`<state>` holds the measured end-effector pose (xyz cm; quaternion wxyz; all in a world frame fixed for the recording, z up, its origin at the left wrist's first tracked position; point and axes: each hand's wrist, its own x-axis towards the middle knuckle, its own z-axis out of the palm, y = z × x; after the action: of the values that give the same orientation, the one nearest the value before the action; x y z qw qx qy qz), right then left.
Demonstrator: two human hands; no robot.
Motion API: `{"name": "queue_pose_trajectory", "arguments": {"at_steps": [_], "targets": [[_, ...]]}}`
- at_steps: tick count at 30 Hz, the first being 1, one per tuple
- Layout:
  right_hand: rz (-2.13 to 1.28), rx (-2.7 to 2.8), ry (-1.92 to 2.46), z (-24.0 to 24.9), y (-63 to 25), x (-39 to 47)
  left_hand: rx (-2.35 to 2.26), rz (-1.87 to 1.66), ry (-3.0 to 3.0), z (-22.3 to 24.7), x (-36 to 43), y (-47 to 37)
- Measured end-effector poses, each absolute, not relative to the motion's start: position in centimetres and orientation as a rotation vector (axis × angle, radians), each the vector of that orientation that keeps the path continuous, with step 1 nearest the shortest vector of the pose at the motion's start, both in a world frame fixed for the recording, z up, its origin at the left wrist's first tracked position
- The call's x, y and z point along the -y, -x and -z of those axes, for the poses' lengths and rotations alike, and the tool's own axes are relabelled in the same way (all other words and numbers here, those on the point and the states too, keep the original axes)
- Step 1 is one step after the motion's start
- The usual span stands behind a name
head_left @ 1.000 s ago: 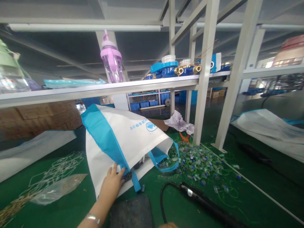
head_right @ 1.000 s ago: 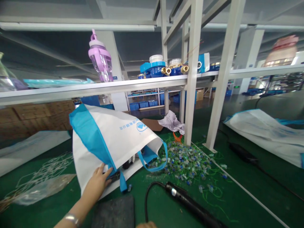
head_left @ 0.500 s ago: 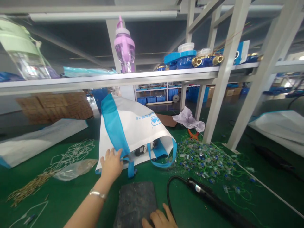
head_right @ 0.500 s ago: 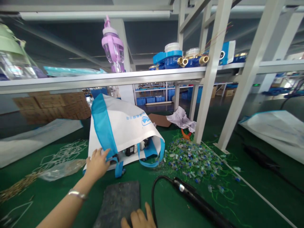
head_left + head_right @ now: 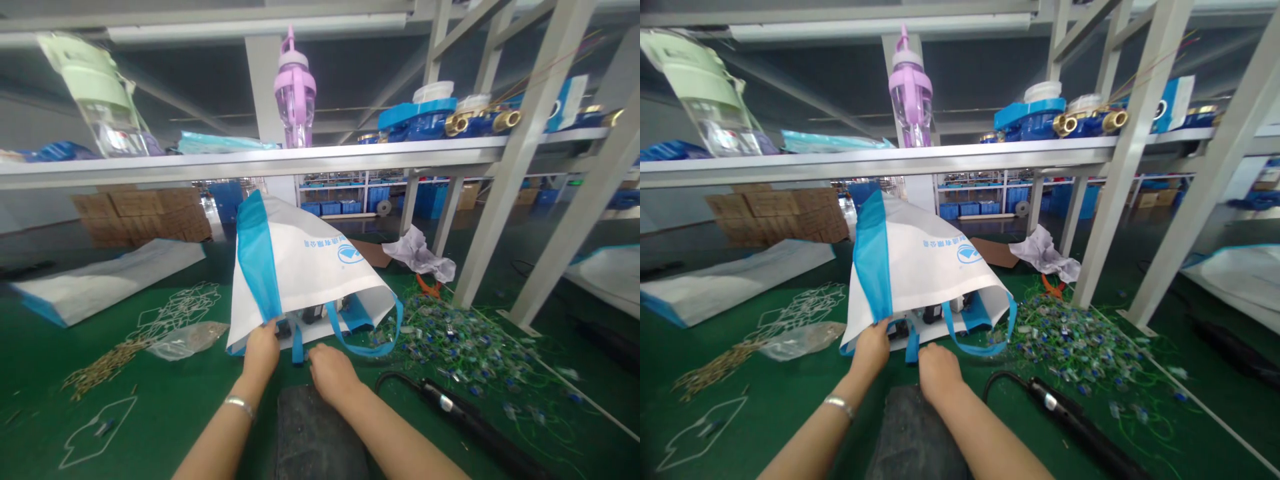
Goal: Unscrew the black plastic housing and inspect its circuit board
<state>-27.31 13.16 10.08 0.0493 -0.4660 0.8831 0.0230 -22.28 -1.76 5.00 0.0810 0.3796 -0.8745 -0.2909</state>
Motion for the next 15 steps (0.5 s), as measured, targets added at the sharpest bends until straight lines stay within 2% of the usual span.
{"name": "queue_pose_trajectory", "arguments": {"at_steps": [5, 10, 15], "targets": [[-0.108, -2.743, 1.366, -6.7, 29.0, -9.8, 2.633, 0.889, -1.267, -5.2, 5.5, 25.1], [-0.205, -2.718, 1.366, -6.6, 29.0, -10.4, 2.776, 0.933, -1.259, -4.6, 7.0, 25.5], [-0.301, -2.699, 1.314, -7.3, 28.6, -11.0, 2.845, 0.666, -1.094, -3.8, 6.2, 25.0]]}}
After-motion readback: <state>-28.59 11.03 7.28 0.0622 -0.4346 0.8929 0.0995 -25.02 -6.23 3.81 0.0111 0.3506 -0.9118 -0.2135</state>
